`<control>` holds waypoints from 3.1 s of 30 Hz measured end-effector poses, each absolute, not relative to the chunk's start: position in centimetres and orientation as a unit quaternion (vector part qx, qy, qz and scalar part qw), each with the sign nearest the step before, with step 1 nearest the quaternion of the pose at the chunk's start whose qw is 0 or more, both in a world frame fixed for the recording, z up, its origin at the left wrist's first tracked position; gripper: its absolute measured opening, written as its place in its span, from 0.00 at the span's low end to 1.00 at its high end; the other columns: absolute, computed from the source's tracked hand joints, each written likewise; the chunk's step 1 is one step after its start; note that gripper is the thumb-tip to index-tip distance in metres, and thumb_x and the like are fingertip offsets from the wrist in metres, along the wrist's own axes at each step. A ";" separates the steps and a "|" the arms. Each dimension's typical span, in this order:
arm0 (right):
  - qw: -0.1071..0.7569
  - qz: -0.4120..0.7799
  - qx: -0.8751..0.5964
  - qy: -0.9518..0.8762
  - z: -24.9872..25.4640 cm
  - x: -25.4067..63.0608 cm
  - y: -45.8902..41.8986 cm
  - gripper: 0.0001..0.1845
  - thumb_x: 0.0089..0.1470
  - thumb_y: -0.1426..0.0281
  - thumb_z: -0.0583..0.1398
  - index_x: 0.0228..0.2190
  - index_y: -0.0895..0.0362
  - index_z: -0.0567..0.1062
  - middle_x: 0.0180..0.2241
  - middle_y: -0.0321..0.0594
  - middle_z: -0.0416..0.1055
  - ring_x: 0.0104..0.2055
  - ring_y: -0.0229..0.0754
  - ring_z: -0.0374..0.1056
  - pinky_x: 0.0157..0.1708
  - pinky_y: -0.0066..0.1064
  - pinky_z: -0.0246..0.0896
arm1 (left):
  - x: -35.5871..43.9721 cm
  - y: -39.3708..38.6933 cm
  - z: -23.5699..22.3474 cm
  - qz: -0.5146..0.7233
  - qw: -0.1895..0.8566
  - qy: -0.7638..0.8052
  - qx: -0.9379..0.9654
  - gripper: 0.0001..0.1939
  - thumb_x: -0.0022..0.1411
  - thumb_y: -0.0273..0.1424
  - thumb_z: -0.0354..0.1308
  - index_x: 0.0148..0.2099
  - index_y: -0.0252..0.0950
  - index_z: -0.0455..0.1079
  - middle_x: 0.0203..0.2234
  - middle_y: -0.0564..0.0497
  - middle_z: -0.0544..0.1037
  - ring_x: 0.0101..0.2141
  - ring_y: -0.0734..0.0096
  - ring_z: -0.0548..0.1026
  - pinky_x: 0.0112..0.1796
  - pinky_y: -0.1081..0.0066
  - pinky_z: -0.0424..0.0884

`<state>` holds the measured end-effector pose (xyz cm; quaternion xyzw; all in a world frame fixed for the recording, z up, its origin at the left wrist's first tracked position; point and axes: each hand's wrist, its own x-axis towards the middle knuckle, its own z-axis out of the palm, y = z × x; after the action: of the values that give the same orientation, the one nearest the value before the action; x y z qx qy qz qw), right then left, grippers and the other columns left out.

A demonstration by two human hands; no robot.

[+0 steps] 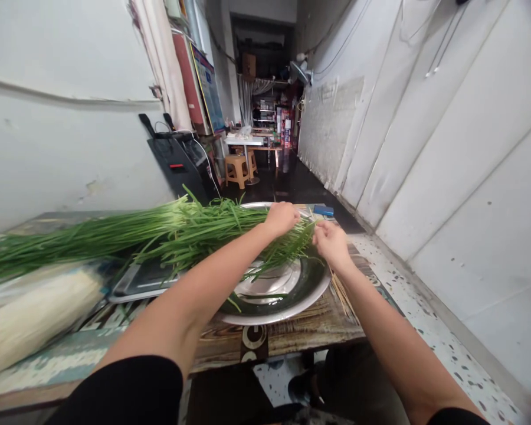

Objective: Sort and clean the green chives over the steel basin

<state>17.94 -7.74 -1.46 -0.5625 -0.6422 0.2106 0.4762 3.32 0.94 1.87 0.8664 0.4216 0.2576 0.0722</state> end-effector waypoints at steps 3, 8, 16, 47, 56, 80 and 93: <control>0.488 0.233 -0.548 -0.639 -1.2 17.8 -8.2 0.10 0.52 0.64 0.50 0.30 0.56 0.68 0.16 0.31 0.63 0.15 0.34 0.55 0.17 0.25 0.50 | 2.0 0.8 2.3 0.333 0.225 0.436 0.805 0.08 0.51 0.30 0.58 0.31 0.34 0.77 0.22 0.50 0.76 0.26 0.70 0.70 0.31 0.72 0.62; 0.486 0.256 -0.510 -0.661 -0.6 17.4 -8.7 0.10 0.52 0.65 0.51 0.28 0.57 0.69 0.15 0.31 0.63 0.17 0.34 0.56 0.20 0.25 0.52 | 1.1 -0.4 1.3 0.431 0.476 0.487 0.592 0.06 0.48 0.23 0.60 0.32 0.29 0.74 0.18 0.52 0.72 0.18 0.79 0.65 0.23 0.76 0.61; 0.407 0.257 -0.539 -0.691 0.7 16.8 -9.5 0.11 0.51 0.69 0.50 0.25 0.58 0.70 0.15 0.32 0.64 0.17 0.34 0.57 0.22 0.26 0.52 | 1.0 -1.2 1.2 0.465 0.625 0.434 0.453 0.02 0.53 0.19 0.57 0.31 0.28 0.70 0.19 0.51 0.71 0.19 0.81 0.67 0.22 0.78 0.63; 0.433 0.265 -0.525 -0.683 0.6 16.9 -9.3 0.13 0.50 0.69 0.52 0.16 0.56 0.64 0.13 0.31 0.61 0.16 0.33 0.55 0.21 0.26 0.50 | 2.2 -2.2 1.6 0.452 0.699 0.390 0.395 0.04 0.58 0.19 0.54 0.31 0.27 0.69 0.20 0.51 0.70 0.18 0.84 0.66 0.22 0.80 0.63; 0.434 0.259 -0.524 -0.686 0.2 17.1 -9.1 0.13 0.51 0.68 0.52 0.18 0.56 0.66 0.13 0.30 0.61 0.16 0.33 0.54 0.20 0.26 0.49 | 2.2 -2.2 1.6 0.452 0.698 0.394 0.392 0.05 0.58 0.19 0.53 0.31 0.27 0.69 0.20 0.52 0.70 0.18 0.84 0.66 0.22 0.80 0.63; 0.425 0.246 -0.529 -0.692 0.5 17.1 -9.3 0.15 0.51 0.67 0.51 0.16 0.55 0.63 0.13 0.31 0.62 0.16 0.34 0.54 0.20 0.26 0.50 | 2.6 -2.5 1.7 0.456 0.704 0.398 0.373 0.06 0.59 0.18 0.53 0.30 0.28 0.68 0.20 0.51 0.70 0.18 0.83 0.65 0.23 0.79 0.63; 0.418 0.232 -0.534 -0.697 0.5 17.2 -9.2 0.15 0.51 0.68 0.51 0.16 0.55 0.64 0.13 0.31 0.62 0.16 0.34 0.54 0.21 0.26 0.50 | 2.6 -2.5 1.6 0.455 0.704 0.397 0.375 0.06 0.59 0.19 0.52 0.31 0.28 0.68 0.19 0.52 0.70 0.18 0.84 0.66 0.22 0.80 0.63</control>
<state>17.17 -9.21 0.47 -0.5343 -0.6972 0.2316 0.4181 2.61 -2.46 1.59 0.3752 0.3967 0.4546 0.7037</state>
